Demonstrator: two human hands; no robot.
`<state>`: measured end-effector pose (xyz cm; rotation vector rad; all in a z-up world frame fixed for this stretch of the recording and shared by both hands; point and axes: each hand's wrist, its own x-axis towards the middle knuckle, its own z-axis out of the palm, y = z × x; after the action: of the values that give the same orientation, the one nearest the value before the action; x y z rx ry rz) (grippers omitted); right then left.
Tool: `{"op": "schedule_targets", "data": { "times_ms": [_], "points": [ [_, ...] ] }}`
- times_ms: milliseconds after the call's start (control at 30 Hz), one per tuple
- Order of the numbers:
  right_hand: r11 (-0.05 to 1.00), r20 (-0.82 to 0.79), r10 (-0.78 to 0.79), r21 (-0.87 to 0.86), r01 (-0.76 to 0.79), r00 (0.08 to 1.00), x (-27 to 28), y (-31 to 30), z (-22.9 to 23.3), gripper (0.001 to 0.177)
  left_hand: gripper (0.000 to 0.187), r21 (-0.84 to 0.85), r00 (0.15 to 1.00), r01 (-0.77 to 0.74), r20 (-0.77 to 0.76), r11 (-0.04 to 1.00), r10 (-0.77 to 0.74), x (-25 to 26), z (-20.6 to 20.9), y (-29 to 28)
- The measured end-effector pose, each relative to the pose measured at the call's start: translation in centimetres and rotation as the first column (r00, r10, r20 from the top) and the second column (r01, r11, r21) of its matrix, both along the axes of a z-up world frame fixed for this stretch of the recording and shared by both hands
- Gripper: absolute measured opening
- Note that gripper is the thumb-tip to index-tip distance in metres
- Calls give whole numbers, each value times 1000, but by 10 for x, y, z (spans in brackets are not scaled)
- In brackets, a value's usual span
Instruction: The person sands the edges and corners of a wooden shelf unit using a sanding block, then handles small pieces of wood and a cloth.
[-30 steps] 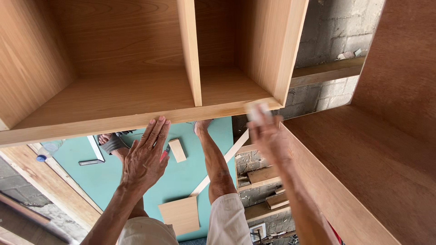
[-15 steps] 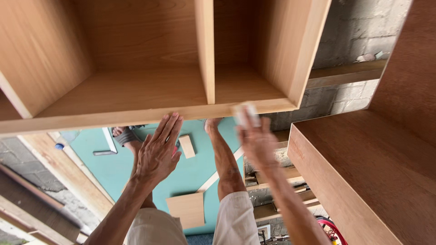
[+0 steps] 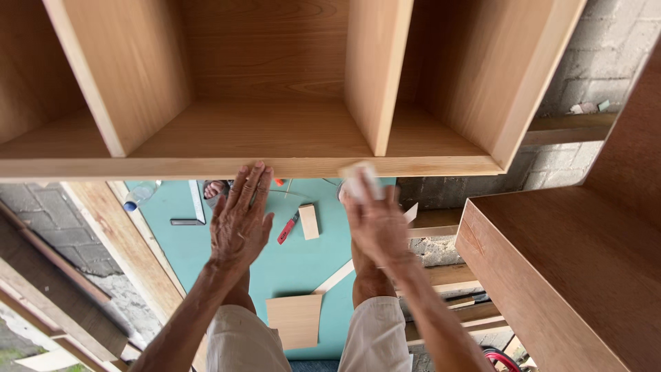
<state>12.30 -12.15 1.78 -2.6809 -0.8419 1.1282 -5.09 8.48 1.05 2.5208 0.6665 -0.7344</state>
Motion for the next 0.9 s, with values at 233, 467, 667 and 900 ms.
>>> {"op": "schedule_targets", "data": {
  "times_ms": [233, 467, 667, 900],
  "points": [
    [988, 86, -119, -85, 126, 989, -32, 46, 4, 57, 97, 42, 998, -55, 3, 998, 55, -47, -12, 34],
    [999, 243, -8, -30, 16, 970, -37, 49, 7, 53, 96, 18, 994, -108, 16, 994, 107, -62, 8, 69],
    [581, 140, 808, -353, -733, 573, -75, 120, 10, 33, 57, -100, 870, -340, 343, 935, 353, -65, 18, 40],
    [999, 100, -40, -30, 44, 994, -41, 25, -12, 58, 68, -555, 609, -702, -143, 446, 780, -74, 42, -15]
  ]
}}
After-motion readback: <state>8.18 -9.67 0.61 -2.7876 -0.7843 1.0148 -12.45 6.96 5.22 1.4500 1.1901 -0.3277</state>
